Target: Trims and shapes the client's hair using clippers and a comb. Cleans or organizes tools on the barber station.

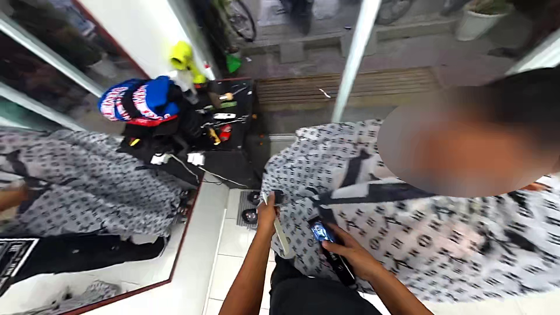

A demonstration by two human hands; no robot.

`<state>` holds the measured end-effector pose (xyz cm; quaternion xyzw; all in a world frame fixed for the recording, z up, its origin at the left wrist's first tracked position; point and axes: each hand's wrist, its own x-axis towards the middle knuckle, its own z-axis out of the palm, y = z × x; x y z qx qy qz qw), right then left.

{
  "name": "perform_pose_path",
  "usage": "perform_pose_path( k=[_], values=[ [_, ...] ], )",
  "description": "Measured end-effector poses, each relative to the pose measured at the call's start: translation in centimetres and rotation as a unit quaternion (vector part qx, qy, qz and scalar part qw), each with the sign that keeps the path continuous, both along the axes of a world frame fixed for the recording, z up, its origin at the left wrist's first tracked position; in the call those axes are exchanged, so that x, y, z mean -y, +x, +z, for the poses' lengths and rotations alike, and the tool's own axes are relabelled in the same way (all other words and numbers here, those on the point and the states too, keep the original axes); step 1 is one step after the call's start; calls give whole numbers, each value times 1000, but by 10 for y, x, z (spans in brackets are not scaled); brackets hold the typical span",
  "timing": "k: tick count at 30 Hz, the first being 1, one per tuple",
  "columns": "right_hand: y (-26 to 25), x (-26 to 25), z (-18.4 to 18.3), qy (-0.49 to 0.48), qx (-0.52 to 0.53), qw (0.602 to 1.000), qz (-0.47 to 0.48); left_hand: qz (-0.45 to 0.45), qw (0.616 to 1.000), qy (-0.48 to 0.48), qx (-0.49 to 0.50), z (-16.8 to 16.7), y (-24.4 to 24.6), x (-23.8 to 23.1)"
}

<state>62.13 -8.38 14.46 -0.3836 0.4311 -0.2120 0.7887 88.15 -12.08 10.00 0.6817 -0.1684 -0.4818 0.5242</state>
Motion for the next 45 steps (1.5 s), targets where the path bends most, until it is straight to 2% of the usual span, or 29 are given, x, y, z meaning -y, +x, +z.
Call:
perform_pose_path(
  k=[2, 4, 6, 8, 11, 13, 16, 19, 22, 24, 26, 29, 31, 33, 35, 37, 40, 42, 45],
  values=[
    [30, 5, -3, 22, 1, 1000, -15, 103, 994, 39, -24, -41, 77, 36],
    [56, 10, -6, 25, -1, 999, -32, 157, 985, 65, 0, -73, 145, 77],
    [77, 12, -5, 29, -16, 998, -47, 158, 983, 88, 20, -89, 197, 120],
    [91, 11, -2, 23, -45, 997, -57, 135, 986, 91, 34, -89, 229, 162],
    [101, 11, 1, 19, -90, 993, -79, 124, 989, 79, 28, -76, 251, 217],
    [99, 12, 0, 8, -96, 991, -91, 133, 988, 80, 7, -68, 257, 238],
    [88, 13, -1, -46, -139, 987, -64, 131, 988, 80, -6, -71, 262, 246],
    [79, 9, 10, -81, -168, 981, -47, 126, 988, 80, 28, -74, 256, 234],
    [54, -1, 21, -118, -148, 981, -34, 92, 990, 51, 96, -68, 219, 192],
    [31, -9, 29, -164, -146, 975, -37, 3, 991, -10, 136, -45, 168, 149],
    [1, -18, 37, -233, -131, 962, -56, -118, 979, -76, 150, -11, 94, 92],
    [-59, -36, 41, -318, -46, 942, -97, -311, 925, -178, 126, 17, -28, -8],
    [-98, -48, 40, -311, 30, 939, -146, -423, 868, -244, 91, 23, -105, -64],
    [-141, -58, 40, -304, 71, 930, -193, -472, 838, -258, 91, 32, -182, -104],
    [-181, -69, 41, -279, 113, 922, -244, -486, 839, -227, 94, 41, -245, -127],
    [-226, -75, 46, -248, 117, 927, -255, -493, 838, -214, 99, 52, -283, -134],
    [-304, -76, 46, -211, 77, 957, -185, -541, 807, -210, 113, 75, -299, -129],
    [-349, -69, 43, -247, 44, 967, -46, -584, 775, -203, 129, 99, -303, -116],
    [-379, -50, 43, -261, 36, 949, 172, -638, 723, -181, 194, 143, -322, -87]
  ],
)
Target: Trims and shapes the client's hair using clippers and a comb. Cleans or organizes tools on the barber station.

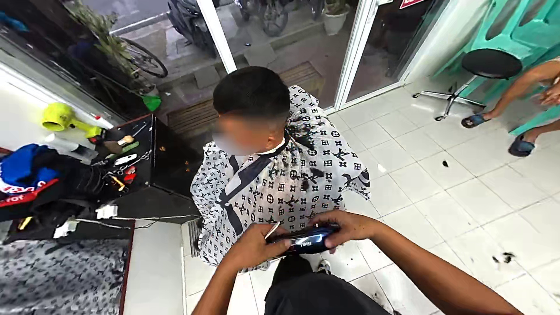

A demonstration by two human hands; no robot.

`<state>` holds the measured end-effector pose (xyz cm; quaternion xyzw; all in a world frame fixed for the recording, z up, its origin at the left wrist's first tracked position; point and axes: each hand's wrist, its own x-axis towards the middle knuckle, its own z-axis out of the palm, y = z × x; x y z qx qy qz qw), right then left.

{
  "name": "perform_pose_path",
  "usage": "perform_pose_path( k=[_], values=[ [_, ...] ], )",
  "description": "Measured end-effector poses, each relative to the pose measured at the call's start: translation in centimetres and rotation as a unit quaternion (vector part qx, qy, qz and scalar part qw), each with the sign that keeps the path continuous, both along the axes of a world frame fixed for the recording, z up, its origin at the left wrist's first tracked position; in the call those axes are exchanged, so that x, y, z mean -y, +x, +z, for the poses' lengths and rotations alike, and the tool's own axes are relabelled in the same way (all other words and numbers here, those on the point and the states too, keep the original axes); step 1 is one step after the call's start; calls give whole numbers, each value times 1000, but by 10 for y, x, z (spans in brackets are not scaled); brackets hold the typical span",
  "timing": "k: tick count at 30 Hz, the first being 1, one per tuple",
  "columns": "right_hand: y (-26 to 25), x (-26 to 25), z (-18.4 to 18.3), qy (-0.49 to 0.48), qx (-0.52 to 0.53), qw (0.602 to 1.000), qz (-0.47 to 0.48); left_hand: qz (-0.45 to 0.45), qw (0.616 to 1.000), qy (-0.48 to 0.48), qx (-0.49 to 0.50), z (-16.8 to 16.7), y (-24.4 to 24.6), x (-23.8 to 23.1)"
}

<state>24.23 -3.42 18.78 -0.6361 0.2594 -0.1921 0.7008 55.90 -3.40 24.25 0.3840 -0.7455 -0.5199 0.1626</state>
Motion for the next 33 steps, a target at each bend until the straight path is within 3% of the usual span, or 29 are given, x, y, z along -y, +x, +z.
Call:
perform_pose_path(
  k=[2, 4, 6, 8, 10, 12, 15, 18, 22, 24, 28, 33],
  values=[
    [-1, 9, 0, 10, 5, 997, 82, -23, 998, -37, 46, 23, -22, 19],
    [0, 16, 1, 6, 57, 993, 104, -21, 994, -93, 61, 45, -42, 39],
    [-4, 21, 1, 22, 134, 989, 53, 12, 982, -177, 59, 72, -53, 59],
    [-12, 20, 9, 35, 182, 980, -73, 100, 966, -236, 24, 90, -53, 78],
    [-21, 31, 28, 80, 242, 950, -182, 217, 938, -261, -73, 107, -51, 99],
    [-35, 55, 46, 134, 314, 915, -213, 299, 902, -227, -215, 128, -51, 125],
    [-60, 96, 65, 49, 352, 913, -202, 336, 860, -92, -373, 152, -58, 147],
    [-73, 133, 84, -119, 325, 910, -230, 402, 815, -50, -414, 152, -78, 154],
    [-83, 180, 107, -290, 279, 874, -271, 450, 831, -104, -309, 142, -103, 139],
    [-83, 200, 114, -338, 267, 856, -285, 446, 825, -134, -318, 145, -116, 136],
    [-66, 232, 119, -341, 308, 834, -307, 514, 773, -149, -342, 144, -133, 150],
    [-46, 257, 109, -285, 319, 851, -306, 433, 835, -218, -258, 95, -137, 118]
  ],
)
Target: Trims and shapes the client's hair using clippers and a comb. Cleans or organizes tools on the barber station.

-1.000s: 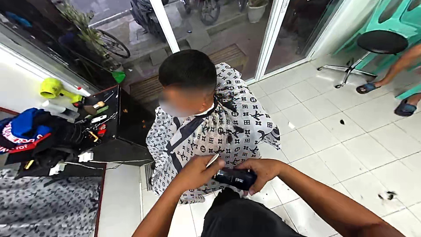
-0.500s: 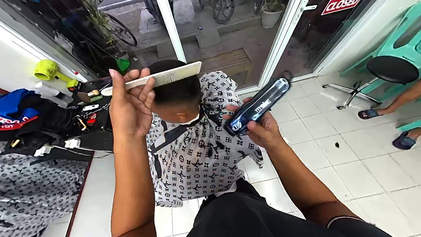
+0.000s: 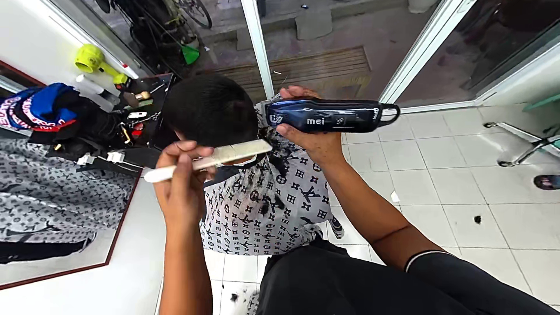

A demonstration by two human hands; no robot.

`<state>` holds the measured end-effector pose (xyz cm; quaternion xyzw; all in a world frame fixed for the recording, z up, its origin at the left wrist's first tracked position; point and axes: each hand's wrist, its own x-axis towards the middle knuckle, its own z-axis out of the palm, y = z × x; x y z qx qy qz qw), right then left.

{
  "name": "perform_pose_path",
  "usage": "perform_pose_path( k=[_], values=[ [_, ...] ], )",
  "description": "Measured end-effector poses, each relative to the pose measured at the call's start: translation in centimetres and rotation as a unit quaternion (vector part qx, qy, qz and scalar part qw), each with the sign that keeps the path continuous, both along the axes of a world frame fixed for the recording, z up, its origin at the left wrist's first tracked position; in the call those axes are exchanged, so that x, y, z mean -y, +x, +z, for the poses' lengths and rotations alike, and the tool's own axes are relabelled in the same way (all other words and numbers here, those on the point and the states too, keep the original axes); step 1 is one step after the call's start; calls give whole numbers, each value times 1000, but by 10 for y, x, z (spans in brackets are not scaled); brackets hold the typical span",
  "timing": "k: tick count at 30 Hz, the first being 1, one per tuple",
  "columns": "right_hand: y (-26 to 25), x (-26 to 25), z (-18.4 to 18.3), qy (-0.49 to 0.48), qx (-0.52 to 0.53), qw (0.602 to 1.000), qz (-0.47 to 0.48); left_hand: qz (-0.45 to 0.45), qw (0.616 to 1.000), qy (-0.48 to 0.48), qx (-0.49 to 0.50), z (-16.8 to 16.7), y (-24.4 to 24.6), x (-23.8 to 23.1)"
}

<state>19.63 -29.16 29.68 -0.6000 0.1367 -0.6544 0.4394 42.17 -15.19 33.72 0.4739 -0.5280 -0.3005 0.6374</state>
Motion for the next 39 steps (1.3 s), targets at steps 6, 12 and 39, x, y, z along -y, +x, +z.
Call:
perform_pose_path(
  k=[6, 12, 39],
  values=[
    [19, 15, -13, 47, 42, 997, 39, -80, 996, 17, 46, -33, 23, -19],
    [30, 25, -10, 100, 64, 991, 59, -59, 995, -32, 78, -7, 18, 4],
    [40, 24, -12, 121, 131, 981, 82, -59, 990, -66, 107, 7, 17, 8]
  ],
)
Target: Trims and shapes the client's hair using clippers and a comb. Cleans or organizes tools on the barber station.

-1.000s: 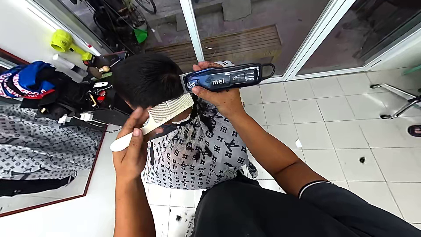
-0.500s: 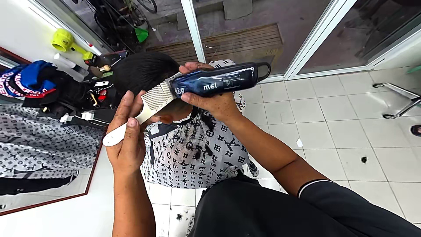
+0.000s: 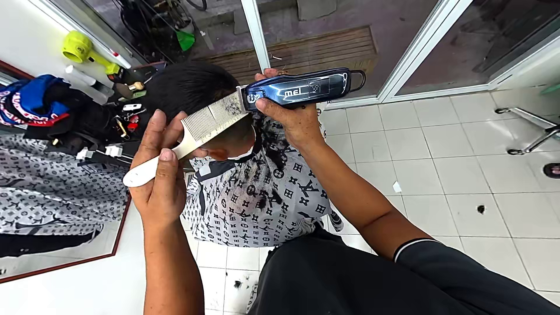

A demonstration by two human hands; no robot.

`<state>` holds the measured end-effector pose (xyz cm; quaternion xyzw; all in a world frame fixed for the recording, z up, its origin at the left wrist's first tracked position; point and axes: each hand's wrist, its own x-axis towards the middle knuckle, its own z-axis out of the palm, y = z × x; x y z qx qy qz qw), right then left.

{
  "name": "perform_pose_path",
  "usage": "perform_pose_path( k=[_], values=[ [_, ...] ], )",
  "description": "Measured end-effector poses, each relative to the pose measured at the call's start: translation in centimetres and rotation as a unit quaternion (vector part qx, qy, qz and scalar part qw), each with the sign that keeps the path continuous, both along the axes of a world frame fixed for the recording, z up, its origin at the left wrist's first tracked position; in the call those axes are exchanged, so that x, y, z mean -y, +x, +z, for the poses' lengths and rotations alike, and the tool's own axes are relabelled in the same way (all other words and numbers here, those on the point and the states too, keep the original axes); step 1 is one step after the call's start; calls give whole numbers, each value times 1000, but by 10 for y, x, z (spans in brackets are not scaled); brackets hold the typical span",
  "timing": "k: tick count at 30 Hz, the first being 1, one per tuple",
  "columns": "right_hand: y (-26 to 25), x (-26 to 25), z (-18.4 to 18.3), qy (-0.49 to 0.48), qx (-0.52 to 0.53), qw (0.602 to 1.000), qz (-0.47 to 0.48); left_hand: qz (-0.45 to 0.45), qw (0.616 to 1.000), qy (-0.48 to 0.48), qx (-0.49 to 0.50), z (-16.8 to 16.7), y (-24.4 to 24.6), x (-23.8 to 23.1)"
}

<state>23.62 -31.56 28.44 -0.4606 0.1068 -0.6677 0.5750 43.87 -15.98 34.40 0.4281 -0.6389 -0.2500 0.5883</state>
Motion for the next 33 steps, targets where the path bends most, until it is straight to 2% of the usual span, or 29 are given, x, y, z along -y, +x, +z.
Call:
perform_pose_path(
  k=[5, 9, 17, 21, 24, 27, 33],
  values=[
    [-2, -20, 9, -82, -63, 995, 2, -6, 998, 25, 50, -9, 2, -11],
    [-9, -13, -15, -54, -47, 997, -32, -20, 994, 84, 68, -28, 20, -24],
    [3, -15, -28, 6, 8, 1000, -26, -19, 1000, 11, 13, -19, 14, -6],
    [10, -32, -15, -36, -19, 999, -21, -24, 999, -2, 30, -22, 14, -5],
    [8, -36, -13, -73, -35, 997, -14, -16, 997, 39, 70, -25, 15, -15],
    [3, -21, -25, -46, -17, 998, -39, -9, 995, 62, 75, -27, 12, -18],
    [5, -13, -30, 43, 31, 999, -8, 6, 998, -7, 66, -17, 1, -2]
  ],
)
